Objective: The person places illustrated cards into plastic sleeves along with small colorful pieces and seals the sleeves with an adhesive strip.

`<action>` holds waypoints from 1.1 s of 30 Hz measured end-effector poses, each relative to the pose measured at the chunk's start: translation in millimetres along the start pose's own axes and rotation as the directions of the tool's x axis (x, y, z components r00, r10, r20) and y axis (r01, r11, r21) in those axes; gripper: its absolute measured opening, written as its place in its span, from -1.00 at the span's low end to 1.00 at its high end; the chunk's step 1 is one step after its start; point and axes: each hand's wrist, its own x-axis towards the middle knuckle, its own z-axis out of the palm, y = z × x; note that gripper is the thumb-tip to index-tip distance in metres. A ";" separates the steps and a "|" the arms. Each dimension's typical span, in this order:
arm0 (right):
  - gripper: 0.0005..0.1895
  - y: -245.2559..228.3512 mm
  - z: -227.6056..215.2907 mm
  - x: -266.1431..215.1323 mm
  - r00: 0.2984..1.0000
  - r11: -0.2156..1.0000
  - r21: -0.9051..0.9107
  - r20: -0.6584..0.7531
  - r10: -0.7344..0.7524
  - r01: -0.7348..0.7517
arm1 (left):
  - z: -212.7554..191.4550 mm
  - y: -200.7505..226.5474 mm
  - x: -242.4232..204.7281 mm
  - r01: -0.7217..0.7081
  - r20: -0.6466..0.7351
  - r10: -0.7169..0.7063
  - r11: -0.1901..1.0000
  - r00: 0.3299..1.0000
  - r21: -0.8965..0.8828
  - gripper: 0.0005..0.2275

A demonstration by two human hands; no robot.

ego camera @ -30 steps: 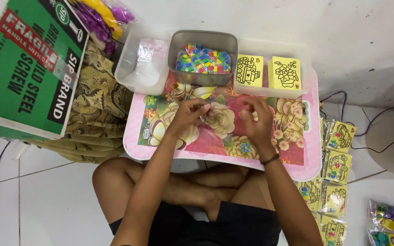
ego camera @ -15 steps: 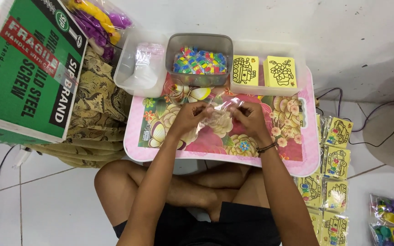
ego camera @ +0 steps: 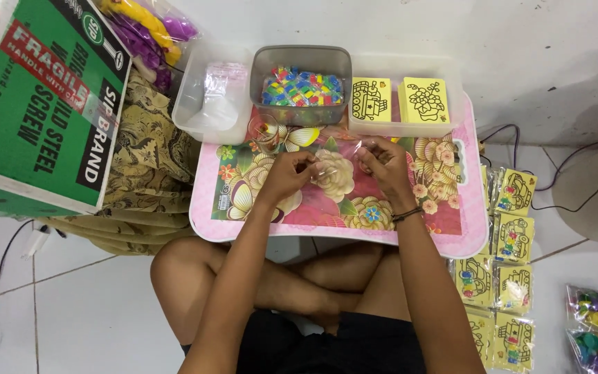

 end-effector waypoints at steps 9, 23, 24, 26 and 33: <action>-0.88 -5.2 3.7 -1.9 0.997 0.995 0.100 -0.070 0.014 -0.007 | -0.9 -2.7 0.1 0.017 -0.005 -0.016 0.999 1.000 0.035 -0.80; -0.84 -14.2 3.6 2.8 0.998 0.990 0.140 -0.066 0.024 -0.014 | 5.6 4.4 8.3 0.057 0.048 -0.058 0.998 0.997 0.016 -0.92; -0.82 -14.4 4.2 4.4 0.997 0.994 0.110 -0.072 0.021 -0.013 | 5.0 1.9 9.5 0.054 0.048 -0.054 0.999 0.997 0.004 -0.95; -0.80 -14.2 4.4 6.0 0.997 0.997 0.081 -0.073 0.020 -0.014 | 4.6 -1.9 12.5 0.053 0.042 -0.053 0.999 0.998 -0.008 -0.97; -0.73 -14.2 3.5 11.0 0.995 0.999 0.041 -0.096 0.038 -0.034 | 6.6 17.1 23.5 0.020 0.115 -0.012 0.998 0.993 -0.067 -0.94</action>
